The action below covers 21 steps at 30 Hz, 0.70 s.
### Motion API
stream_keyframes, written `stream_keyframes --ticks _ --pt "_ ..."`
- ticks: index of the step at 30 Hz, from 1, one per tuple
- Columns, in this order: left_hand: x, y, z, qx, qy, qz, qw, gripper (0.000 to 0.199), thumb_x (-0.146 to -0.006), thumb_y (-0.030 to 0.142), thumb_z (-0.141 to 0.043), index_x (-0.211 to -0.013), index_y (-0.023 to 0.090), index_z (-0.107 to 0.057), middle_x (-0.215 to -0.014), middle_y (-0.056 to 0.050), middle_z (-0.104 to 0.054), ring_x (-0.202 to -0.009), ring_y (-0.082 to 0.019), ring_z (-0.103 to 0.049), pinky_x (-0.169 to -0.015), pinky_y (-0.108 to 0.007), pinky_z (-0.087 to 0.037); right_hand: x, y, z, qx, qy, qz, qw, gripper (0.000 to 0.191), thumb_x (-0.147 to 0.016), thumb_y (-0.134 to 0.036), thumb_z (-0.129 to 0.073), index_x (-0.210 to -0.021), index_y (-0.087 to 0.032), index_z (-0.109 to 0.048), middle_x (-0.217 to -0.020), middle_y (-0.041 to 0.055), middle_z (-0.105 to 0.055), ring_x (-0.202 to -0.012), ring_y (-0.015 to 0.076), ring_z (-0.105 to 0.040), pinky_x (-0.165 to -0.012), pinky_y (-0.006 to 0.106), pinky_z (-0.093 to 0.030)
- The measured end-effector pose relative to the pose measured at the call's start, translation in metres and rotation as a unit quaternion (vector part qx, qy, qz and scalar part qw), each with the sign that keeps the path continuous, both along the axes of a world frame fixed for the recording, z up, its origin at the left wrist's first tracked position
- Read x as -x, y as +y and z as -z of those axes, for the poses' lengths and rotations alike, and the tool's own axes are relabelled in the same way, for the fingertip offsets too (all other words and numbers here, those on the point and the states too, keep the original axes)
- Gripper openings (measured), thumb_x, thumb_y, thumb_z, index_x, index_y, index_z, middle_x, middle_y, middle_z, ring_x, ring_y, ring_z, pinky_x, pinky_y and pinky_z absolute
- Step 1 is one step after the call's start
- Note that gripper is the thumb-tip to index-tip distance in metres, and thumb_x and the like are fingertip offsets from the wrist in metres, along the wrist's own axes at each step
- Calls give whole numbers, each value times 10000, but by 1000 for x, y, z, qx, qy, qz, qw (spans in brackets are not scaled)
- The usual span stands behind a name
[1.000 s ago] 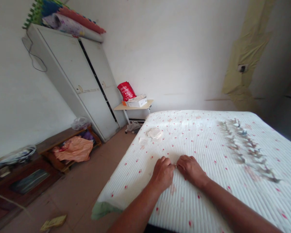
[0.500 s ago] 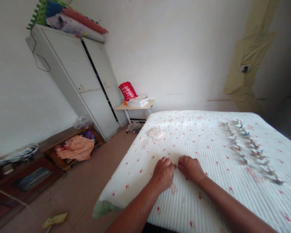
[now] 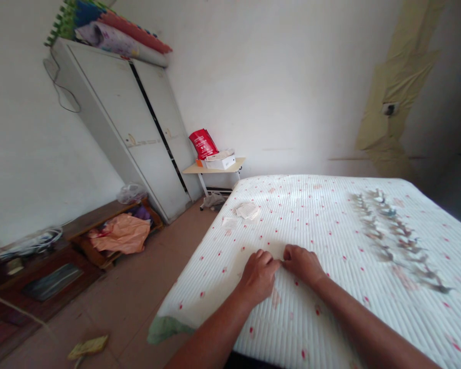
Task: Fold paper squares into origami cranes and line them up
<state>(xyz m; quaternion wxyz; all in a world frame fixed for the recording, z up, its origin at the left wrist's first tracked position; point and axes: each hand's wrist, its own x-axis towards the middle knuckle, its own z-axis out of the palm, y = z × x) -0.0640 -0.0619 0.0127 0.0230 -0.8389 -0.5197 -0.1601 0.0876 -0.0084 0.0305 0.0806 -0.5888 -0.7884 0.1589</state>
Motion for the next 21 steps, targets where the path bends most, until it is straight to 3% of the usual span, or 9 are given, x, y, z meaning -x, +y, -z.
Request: stream_keyframes --ticks 4,16,21 --pt "1 0 2 -11 7 5 1000 206 -782 99 -465 -880 201 -615 -803 -41 -499 -813 -170 -421 -698 -303 -362 0 1 1 10 7 8 1000 74 -720 -268 -548 -721 -198 -572 -725 11 -630 -712 157 -564 -573 248 -255" --pt "-3 -2 -3 -22 44 -7 999 179 -834 181 -454 -866 213 -627 -787 -40 -505 -819 -174 -424 -674 -306 -337 -6 7 7 16 46 -4 999 160 -635 -116 -482 -738 -195 -576 -759 2 -642 -702 135 -551 -572 232 -267" --pt "-2 -2 -1 -20 42 -6 999 174 -823 173 -463 -854 214 -630 -781 -38 -504 -811 -172 -417 -669 -304 -330 -7 9 12 26 64 4 998 79 -665 -188 -514 -718 -196 -573 -730 -5 -634 -667 130 -545 -557 228 -266"
